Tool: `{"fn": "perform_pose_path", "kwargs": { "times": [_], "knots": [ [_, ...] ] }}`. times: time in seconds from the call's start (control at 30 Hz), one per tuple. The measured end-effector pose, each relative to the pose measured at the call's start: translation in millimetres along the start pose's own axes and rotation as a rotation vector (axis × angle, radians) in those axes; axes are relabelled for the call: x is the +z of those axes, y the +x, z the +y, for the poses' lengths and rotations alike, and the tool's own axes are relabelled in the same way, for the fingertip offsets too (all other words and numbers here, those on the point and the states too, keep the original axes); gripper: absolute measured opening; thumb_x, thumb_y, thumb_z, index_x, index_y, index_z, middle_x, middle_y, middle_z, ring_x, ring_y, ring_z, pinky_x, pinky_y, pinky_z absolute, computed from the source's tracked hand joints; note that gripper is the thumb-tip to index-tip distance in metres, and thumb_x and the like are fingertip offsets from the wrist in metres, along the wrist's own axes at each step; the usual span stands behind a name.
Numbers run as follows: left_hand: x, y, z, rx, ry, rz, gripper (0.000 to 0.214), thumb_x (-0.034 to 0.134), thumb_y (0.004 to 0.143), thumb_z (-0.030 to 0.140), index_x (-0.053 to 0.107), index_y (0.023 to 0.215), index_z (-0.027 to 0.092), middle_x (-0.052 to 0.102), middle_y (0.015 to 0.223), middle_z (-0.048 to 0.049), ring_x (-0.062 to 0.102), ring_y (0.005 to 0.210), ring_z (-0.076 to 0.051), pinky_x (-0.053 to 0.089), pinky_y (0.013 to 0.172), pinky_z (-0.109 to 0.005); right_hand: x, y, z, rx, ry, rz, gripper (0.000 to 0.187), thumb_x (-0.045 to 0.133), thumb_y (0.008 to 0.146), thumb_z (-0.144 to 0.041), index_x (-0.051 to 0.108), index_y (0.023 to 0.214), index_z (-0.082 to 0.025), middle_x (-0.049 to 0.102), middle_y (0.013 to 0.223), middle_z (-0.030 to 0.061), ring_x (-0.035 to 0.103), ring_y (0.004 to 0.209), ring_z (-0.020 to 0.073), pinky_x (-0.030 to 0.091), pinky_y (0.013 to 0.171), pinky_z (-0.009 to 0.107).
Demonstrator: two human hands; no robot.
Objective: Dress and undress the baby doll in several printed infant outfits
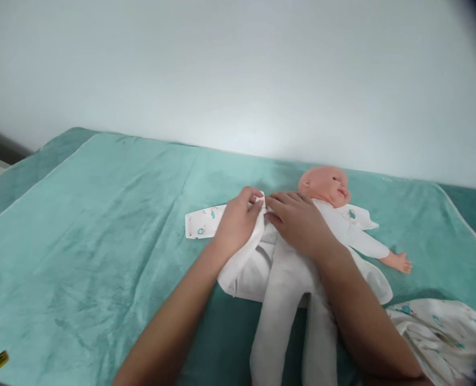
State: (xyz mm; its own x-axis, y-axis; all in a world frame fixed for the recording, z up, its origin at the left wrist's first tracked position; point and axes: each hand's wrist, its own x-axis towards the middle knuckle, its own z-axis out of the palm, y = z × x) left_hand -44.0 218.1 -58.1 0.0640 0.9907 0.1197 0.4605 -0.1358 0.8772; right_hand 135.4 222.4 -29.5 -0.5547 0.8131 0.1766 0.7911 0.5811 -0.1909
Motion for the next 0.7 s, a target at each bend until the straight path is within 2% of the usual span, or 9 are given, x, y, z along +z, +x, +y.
{"fn": "perform_pose_path", "kwargs": {
  "times": [0.1,0.17,0.23,0.3,0.4,0.43,0.5,0.6,0.7],
  "knots": [
    [13.1,2,5,-0.033,-0.032,0.001,0.018,0.048,0.094,0.025,0.058,0.109,0.025,0.060,0.087,0.0011,0.056,0.069,-0.013,0.044,0.070,-0.027,-3,-1,8,0.088,0.034,0.071,0.027,0.048,0.099,-0.026,0.063,0.121,-0.025,0.064,0.123,0.0083,0.056,0.116,0.0266,0.041,0.095,0.040],
    [12.9,4,7,-0.068,-0.033,0.022,0.017,0.051,0.092,0.024,0.059,0.107,0.024,0.059,0.088,0.0012,0.056,0.066,-0.012,0.045,0.069,-0.027,-7,-11,17,0.256,0.007,0.181,0.026,0.048,0.099,-0.032,0.064,0.117,-0.023,0.063,0.122,0.0116,0.055,0.116,0.0298,0.042,0.092,0.042],
    [10.9,6,6,-0.092,-0.006,0.019,0.021,0.055,0.090,0.027,0.059,0.110,0.024,0.060,0.093,0.0005,0.058,0.068,-0.012,0.047,0.072,-0.028,-15,-31,27,0.475,-0.031,0.249,0.029,0.046,0.099,-0.041,0.066,0.103,-0.021,0.066,0.111,0.0138,0.058,0.108,0.0316,0.043,0.084,0.041],
    [11.0,8,3,-0.068,0.082,-0.001,0.035,0.062,0.086,0.031,0.056,0.120,0.024,0.063,0.103,-0.0022,0.063,0.082,-0.017,0.049,0.080,-0.031,-24,-57,35,0.643,-0.007,0.166,0.038,0.044,0.098,-0.050,0.065,0.085,-0.021,0.068,0.093,0.0127,0.061,0.091,0.0296,0.041,0.074,0.039],
    [14.8,8,0,0.021,0.297,-0.033,0.053,0.063,0.083,0.025,0.050,0.135,0.023,0.061,0.125,-0.0089,0.062,0.109,-0.026,0.049,0.093,-0.038,-35,-93,41,0.756,0.179,-0.109,0.053,0.040,0.095,-0.064,0.057,0.069,-0.022,0.067,0.075,0.0089,0.059,0.070,0.0234,0.038,0.065,0.035],
    [15.5,7,0,0.042,0.366,-0.042,0.054,0.059,0.084,0.021,0.049,0.137,0.022,0.060,0.128,-0.0108,0.061,0.113,-0.027,0.049,0.095,-0.039,-37,-101,42,0.778,0.252,-0.158,0.055,0.039,0.094,-0.067,0.056,0.069,-0.022,0.067,0.074,0.0079,0.059,0.068,0.0220,0.038,0.064,0.034],
    [14.0,6,1,0.063,0.469,-0.045,0.050,0.051,0.086,0.014,0.051,0.136,0.019,0.059,0.129,-0.0131,0.062,0.112,-0.028,0.049,0.094,-0.040,-34,-111,43,0.811,0.384,-0.151,0.055,0.041,0.091,-0.071,0.057,0.074,-0.021,0.068,0.077,0.0064,0.060,0.070,0.0208,0.040,0.064,0.033],
    [4.4,6,3,0.057,0.546,0.034,0.043,0.046,0.088,0.011,0.057,0.129,0.017,0.063,0.125,-0.0139,0.063,0.112,-0.027,0.049,0.094,-0.037,-19,-113,48,0.852,0.550,-0.018,0.052,0.050,0.086,-0.072,0.057,0.085,-0.021,0.068,0.082,0.0053,0.061,0.073,0.0204,0.044,0.066,0.032],
    [-7.4,13,-1,0.001,0.589,0.126,0.034,0.044,0.093,0.020,0.062,0.121,0.015,0.069,0.115,-0.0152,0.064,0.108,-0.029,0.048,0.091,-0.038,-4,-111,47,0.928,0.763,0.125,0.049,0.058,0.082,-0.069,0.054,0.095,-0.021,0.067,0.084,0.0049,0.061,0.074,0.0208,0.048,0.067,0.033]
  ]
}}
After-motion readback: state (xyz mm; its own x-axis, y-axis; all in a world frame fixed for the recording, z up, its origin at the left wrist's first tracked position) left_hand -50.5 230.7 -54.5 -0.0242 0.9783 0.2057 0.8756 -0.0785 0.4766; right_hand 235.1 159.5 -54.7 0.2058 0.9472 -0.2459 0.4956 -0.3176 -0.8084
